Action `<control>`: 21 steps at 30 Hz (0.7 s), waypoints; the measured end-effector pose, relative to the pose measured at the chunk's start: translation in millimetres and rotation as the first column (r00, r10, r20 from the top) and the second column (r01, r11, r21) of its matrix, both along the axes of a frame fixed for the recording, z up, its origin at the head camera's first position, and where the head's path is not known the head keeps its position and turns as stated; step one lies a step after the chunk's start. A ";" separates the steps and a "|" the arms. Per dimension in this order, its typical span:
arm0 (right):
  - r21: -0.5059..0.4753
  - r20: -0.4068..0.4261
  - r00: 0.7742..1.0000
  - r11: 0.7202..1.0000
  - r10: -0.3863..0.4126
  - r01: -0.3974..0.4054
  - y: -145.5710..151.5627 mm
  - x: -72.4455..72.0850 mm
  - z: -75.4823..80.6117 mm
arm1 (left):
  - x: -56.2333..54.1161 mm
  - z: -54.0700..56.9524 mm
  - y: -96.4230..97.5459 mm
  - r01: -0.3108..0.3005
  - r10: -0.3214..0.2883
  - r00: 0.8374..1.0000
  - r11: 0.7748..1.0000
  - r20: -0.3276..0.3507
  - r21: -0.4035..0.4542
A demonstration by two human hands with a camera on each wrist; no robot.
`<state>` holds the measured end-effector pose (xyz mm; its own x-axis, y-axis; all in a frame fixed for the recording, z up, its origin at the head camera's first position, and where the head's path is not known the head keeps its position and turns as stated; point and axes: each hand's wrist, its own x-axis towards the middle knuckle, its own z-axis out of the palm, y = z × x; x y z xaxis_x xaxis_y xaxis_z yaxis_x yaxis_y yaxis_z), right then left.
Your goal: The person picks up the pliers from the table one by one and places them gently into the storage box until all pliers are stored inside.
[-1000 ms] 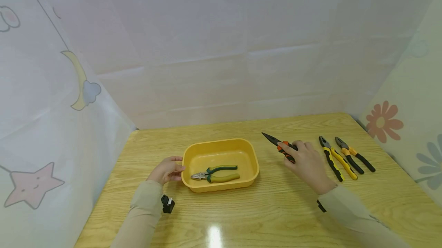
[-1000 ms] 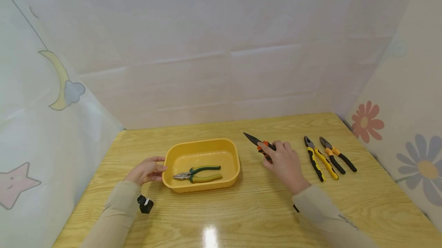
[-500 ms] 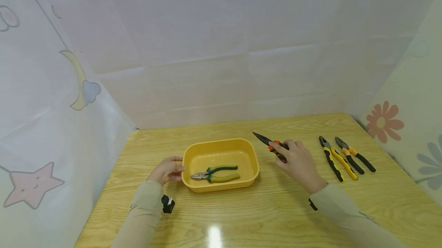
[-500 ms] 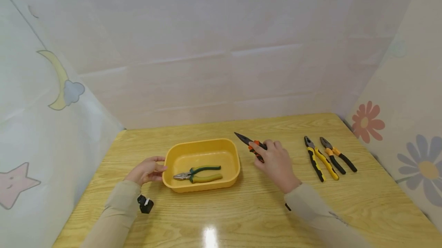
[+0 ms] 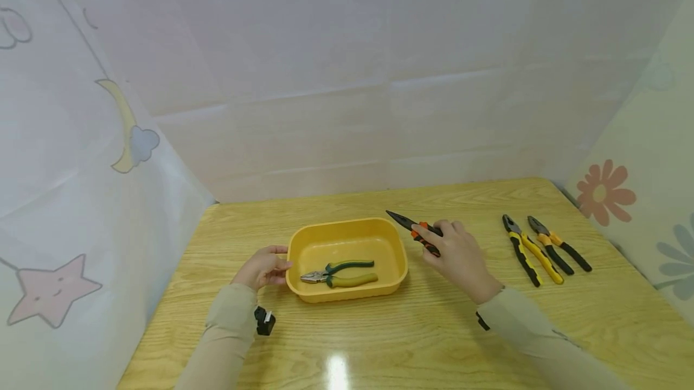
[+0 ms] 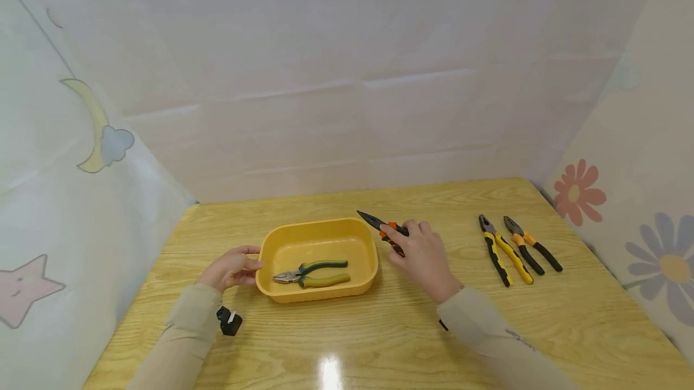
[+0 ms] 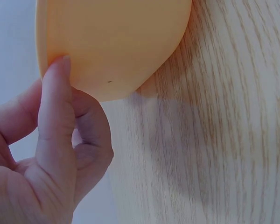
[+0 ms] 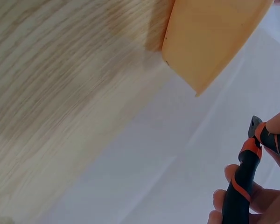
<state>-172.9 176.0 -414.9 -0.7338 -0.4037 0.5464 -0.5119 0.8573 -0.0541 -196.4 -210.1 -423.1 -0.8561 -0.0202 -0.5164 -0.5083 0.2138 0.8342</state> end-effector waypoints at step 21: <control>-0.004 -0.019 0.996 0.996 0.090 -0.090 -25.7 -4.9 0.7 | 0.1 -1.3 -0.3 -0.002 0.002 1.000 1.000 -0.007 0.010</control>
